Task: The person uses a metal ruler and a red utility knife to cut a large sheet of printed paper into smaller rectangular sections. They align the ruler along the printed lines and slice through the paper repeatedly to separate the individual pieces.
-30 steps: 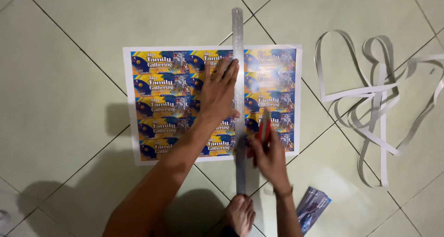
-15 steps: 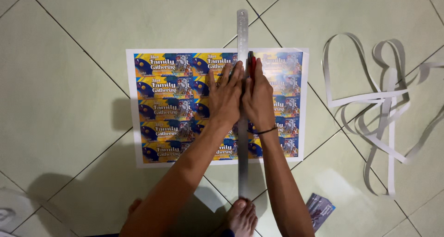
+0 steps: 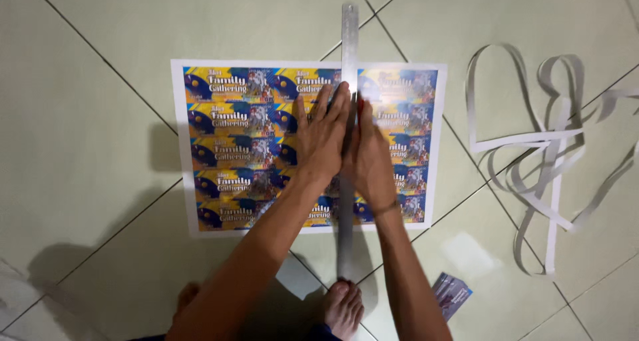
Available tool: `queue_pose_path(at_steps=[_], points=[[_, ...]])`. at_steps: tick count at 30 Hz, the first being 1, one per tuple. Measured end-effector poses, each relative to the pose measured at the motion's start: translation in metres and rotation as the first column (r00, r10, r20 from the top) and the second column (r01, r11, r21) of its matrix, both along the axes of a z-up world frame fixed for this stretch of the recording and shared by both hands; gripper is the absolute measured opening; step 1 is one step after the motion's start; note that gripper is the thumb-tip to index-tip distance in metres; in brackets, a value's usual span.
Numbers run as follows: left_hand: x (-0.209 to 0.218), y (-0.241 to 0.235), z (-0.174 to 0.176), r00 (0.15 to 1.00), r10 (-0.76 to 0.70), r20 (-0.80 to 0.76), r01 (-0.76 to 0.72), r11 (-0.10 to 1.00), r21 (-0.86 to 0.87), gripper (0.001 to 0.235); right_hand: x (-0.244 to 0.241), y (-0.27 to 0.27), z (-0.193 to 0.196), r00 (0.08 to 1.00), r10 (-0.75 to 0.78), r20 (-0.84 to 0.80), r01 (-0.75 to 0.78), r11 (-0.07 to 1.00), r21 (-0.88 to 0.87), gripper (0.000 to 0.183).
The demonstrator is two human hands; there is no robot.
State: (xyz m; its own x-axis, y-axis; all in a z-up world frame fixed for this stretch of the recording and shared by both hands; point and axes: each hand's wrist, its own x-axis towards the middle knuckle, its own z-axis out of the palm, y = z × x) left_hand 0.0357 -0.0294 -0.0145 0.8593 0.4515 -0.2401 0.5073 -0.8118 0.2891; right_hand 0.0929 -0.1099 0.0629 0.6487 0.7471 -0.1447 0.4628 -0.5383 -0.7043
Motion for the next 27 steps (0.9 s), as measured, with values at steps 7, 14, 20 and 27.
queue_pose_path(at_steps=[7,14,20,27], points=[[-0.01,0.013,0.036,0.996,-0.084,0.038,0.084,0.996,-0.002,0.089,-0.062,-0.047,0.03,0.99,-0.084,-0.113,0.061,0.979,-0.196,0.062],[-0.016,0.0,0.021,0.991,-0.132,0.035,0.117,0.953,0.279,0.089,-0.071,-0.066,0.008,0.99,-0.094,-0.105,0.075,0.982,-0.173,0.061],[-0.031,-0.027,0.013,1.0,0.008,-0.015,-0.009,0.999,-0.054,0.077,-0.07,-0.073,0.003,0.992,-0.068,-0.102,0.056,0.991,-0.118,0.061],[-0.044,-0.05,0.011,0.993,-0.077,-0.087,0.069,0.994,-0.082,0.103,-0.066,-0.076,0.009,0.994,-0.029,-0.103,0.023,0.998,-0.065,0.058]])
